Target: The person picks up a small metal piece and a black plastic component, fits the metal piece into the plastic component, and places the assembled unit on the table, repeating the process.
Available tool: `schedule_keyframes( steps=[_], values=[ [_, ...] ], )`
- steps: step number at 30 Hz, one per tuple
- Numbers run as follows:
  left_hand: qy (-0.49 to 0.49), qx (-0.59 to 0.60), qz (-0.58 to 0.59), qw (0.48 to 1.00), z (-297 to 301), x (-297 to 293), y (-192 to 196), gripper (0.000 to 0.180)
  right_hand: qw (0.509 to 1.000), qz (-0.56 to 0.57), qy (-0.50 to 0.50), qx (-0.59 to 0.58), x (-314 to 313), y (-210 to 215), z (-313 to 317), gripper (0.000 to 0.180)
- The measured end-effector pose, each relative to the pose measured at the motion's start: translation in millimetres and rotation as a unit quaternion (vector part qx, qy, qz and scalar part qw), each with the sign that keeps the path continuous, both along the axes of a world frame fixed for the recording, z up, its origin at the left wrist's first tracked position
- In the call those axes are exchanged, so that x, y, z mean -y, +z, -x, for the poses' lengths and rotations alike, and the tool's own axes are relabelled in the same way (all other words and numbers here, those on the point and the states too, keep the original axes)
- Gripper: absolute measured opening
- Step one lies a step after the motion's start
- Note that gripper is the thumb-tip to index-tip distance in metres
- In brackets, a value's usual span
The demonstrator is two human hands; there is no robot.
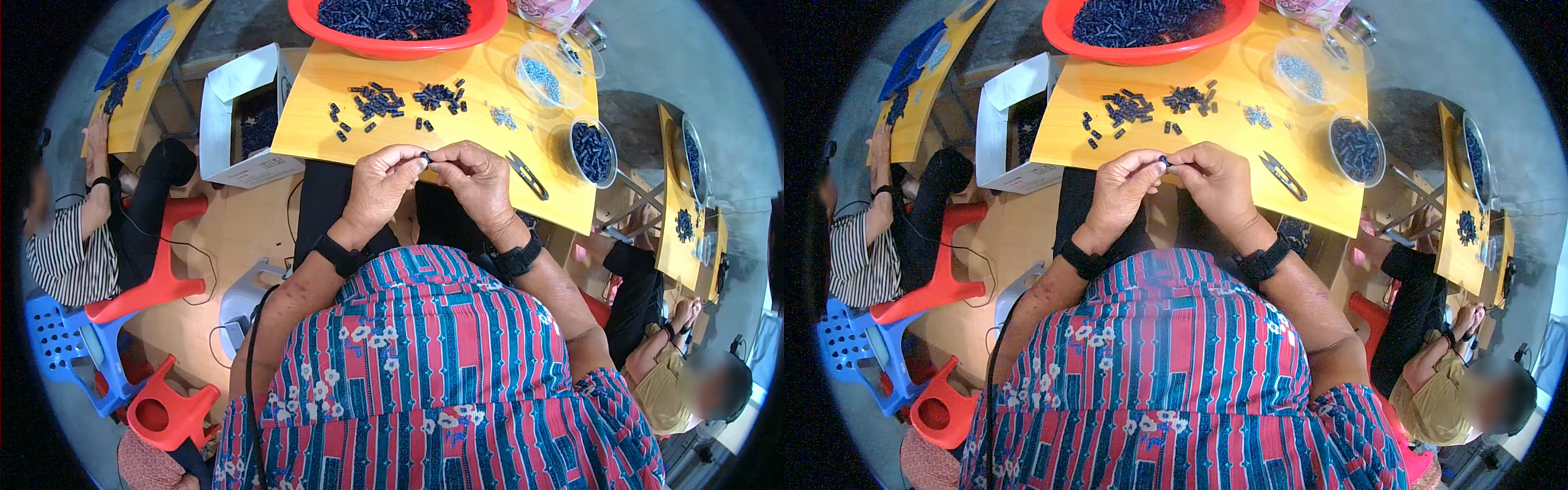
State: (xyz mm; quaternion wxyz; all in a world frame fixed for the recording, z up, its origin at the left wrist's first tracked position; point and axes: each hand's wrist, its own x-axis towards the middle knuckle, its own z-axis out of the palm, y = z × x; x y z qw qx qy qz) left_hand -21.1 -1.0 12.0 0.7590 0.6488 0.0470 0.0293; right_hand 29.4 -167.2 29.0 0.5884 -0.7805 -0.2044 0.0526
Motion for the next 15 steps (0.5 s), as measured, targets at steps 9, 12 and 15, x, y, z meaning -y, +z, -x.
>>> schedule_keyframes(
  steps=[9, 12, 15],
  values=[
    [-0.065, -0.002, 0.015, 0.998, -1, -4, -3, 0.017, 0.997, -0.037, 0.045, -0.051, 2, 7, -5, 0.022],
    [-0.084, -0.016, 0.008, 0.996, -1, -7, -6, 0.016, 0.997, 0.017, 0.075, 0.002, 4, 11, -6, 0.024],
    [-0.095, -0.024, -0.007, 0.995, -2, -8, -6, 0.016, 0.996, 0.009, 0.083, 0.012, 6, 10, -8, 0.023]
  ],
)
